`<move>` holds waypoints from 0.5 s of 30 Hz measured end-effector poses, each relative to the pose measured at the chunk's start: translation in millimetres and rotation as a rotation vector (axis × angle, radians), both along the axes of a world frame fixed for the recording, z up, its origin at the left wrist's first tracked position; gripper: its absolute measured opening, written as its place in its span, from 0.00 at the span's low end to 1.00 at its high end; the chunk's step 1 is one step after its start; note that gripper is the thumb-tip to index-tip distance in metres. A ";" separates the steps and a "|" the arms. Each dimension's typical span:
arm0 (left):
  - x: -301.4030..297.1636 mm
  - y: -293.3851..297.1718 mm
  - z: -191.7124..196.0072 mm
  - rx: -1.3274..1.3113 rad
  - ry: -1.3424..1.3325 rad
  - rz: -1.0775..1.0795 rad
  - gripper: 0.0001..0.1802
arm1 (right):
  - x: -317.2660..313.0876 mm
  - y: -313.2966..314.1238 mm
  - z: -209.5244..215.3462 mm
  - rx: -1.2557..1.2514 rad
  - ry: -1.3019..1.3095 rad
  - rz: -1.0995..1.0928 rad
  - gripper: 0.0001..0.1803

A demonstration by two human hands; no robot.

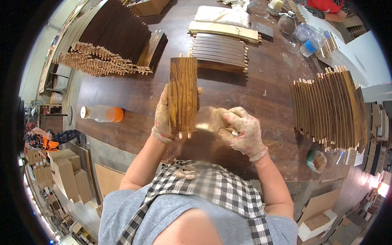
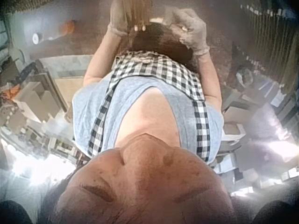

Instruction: The person applies a liquid to several wooden planks using a sponge and places them onto a stack on the workbench.

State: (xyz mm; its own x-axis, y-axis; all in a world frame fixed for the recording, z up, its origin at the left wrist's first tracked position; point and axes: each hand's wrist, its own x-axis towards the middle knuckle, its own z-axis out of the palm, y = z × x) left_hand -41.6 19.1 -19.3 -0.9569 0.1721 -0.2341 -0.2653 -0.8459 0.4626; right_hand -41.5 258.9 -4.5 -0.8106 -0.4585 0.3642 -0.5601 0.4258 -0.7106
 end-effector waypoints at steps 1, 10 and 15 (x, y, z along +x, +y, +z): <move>0.7 1.4 1.8 -0.001 0.004 0.007 0.32 | 1.6 5.2 0.4 -0.025 -0.038 -0.007 0.25; 7.5 1.3 -3.9 0.023 0.057 -0.065 0.34 | 0.1 9.0 -1.8 -0.117 -0.009 -0.031 0.26; 19.4 3.8 -20.9 -0.082 -0.021 -0.099 0.34 | -6.4 2.7 7.8 -0.034 0.167 0.040 0.29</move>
